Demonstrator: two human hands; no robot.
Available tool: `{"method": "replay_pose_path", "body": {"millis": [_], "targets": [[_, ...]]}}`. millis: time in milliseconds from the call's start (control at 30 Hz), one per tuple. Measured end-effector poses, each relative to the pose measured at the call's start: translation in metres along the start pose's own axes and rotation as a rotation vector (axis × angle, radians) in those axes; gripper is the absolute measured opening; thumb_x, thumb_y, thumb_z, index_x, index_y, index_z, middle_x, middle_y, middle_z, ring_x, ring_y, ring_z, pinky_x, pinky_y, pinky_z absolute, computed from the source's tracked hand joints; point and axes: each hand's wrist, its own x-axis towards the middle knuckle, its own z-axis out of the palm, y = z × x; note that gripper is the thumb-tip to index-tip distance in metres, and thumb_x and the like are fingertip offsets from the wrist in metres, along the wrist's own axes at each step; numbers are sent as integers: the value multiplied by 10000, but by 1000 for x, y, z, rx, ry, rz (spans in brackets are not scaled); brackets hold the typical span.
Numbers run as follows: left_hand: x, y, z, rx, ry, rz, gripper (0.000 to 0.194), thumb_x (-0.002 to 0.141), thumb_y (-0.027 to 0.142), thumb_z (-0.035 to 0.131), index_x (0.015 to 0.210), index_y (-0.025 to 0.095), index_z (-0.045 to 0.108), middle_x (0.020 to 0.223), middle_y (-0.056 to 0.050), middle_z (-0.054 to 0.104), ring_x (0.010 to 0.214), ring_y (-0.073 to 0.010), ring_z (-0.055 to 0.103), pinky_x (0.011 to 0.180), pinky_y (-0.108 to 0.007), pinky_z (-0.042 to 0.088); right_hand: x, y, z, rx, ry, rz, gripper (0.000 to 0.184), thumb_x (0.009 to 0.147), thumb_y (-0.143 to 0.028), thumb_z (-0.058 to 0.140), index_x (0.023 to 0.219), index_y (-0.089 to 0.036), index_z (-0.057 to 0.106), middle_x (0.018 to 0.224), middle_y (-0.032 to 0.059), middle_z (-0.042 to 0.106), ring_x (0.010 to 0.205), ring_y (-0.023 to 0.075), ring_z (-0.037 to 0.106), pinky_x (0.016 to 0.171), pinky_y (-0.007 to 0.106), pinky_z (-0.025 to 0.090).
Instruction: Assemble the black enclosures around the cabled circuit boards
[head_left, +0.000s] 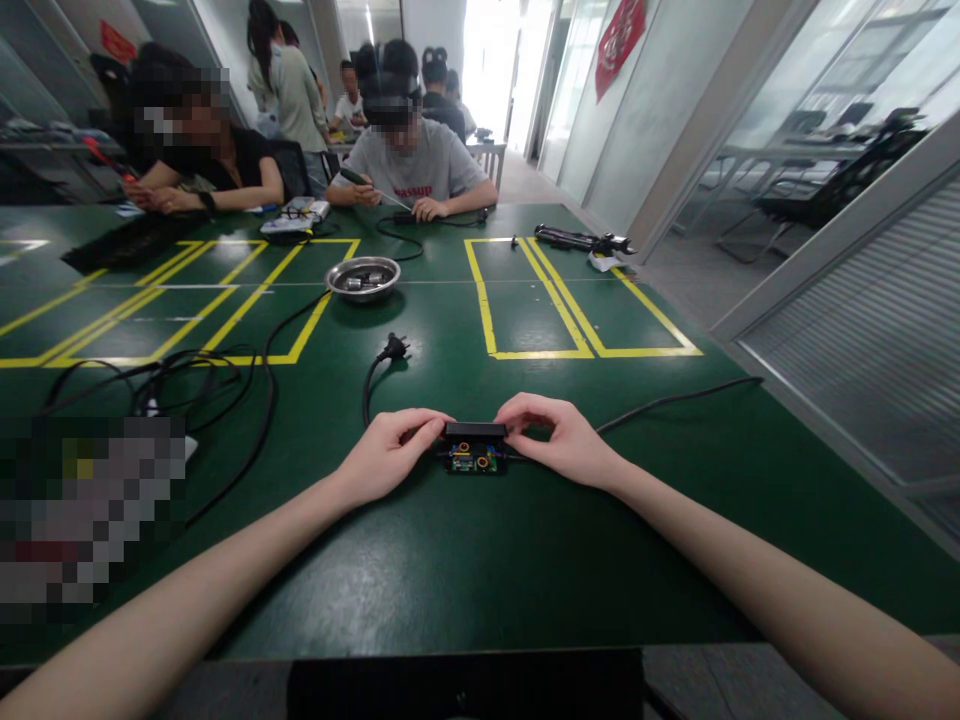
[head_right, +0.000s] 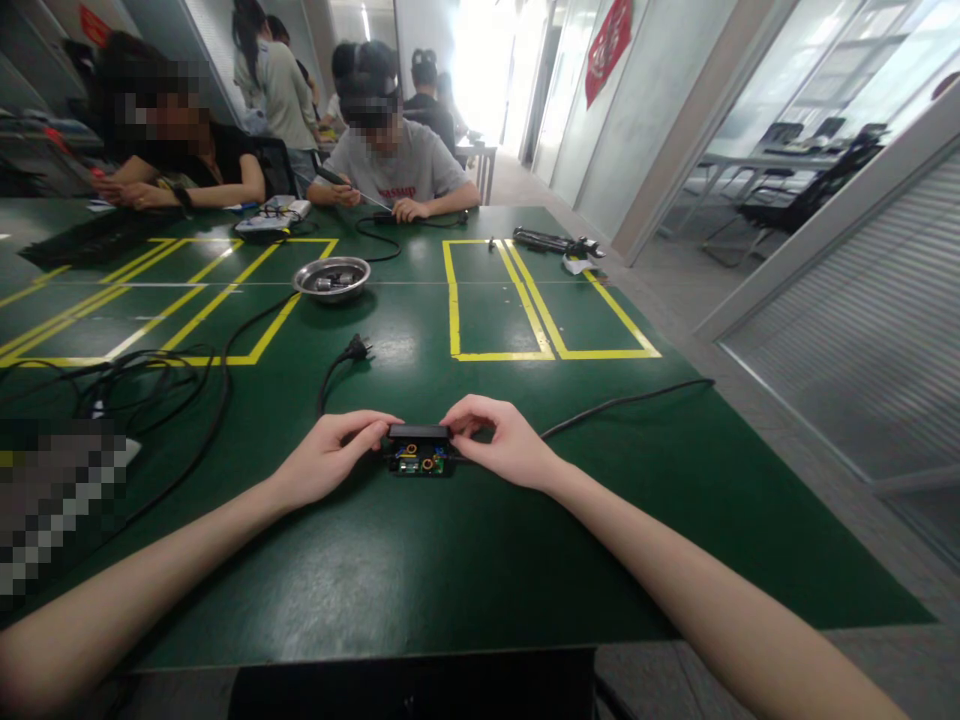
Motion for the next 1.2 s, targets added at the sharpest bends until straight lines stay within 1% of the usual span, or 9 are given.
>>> {"method": "replay_pose_path", "body": {"millis": [200,300,367,433,533,733,833,1067,1200], "targets": [[-1,0,-1,24,-5,35,345,1007,396,524,1066,186,791,999,-53,807,874,-207,725,772,-293,548,-1,-3,-3,-46,-24,-74,107,868,-172,668,945,-199,738,1002,59,732,824,169,702,758,338,617],[-3,1,-2,40,-27,68,314,990,382,552,1087,185,776,993,-58,796,837,-196,708,740,-293,528,-1,-5,-5,-100,-43,-124,114,872,-149,665,931,-208,743,998,61,739,861,185,713,768,346,617],[-4,0,-3,66,-48,92,298,952,395,620,1113,185,757,950,-51,776,789,-186,684,711,-291,516,-2,-6,-6,-128,-47,-154,109,880,-148,671,925,-211,748,991,63,742,890,196,721,786,353,616],[-5,-1,-3,103,-68,121,345,874,422,734,1128,188,734,930,-41,754,777,-185,667,715,-295,517,-2,-8,-7,-156,-55,-175,97,892,-155,676,912,-214,751,985,64,747,903,200,728,813,361,614],[-7,-4,-2,138,-92,160,433,772,399,849,1125,194,705,988,-42,741,827,-196,669,779,-317,534,-3,-10,-8,-203,-71,-205,100,909,-158,674,892,-217,752,986,63,754,906,196,732,845,363,611],[-7,-8,-1,137,-119,211,288,820,261,806,1060,194,662,1074,-53,734,915,-200,680,823,-319,540,-4,-7,-9,-247,-99,-315,121,924,-115,660,874,-194,737,989,72,751,889,176,734,814,321,608],[-7,-7,-2,133,-134,237,235,847,251,791,1025,191,650,1103,-64,735,941,-201,683,831,-316,542,-5,-5,-9,-262,-102,-340,130,935,-114,660,858,-191,731,983,71,749,880,168,738,801,302,607],[-7,-6,0,158,-119,254,220,858,248,781,1013,196,635,1102,-66,731,948,-205,689,841,-326,552,-6,-6,-8,-287,-96,-363,111,930,-114,656,894,-190,730,1003,81,743,901,174,737,816,310,612],[-8,-6,0,177,-118,284,221,858,245,780,1000,199,618,1102,-65,730,956,-208,687,842,-333,550,-6,-7,-9,-276,-119,-345,106,925,-108,658,903,-190,720,1037,82,734,937,176,733,847,319,604]]}}
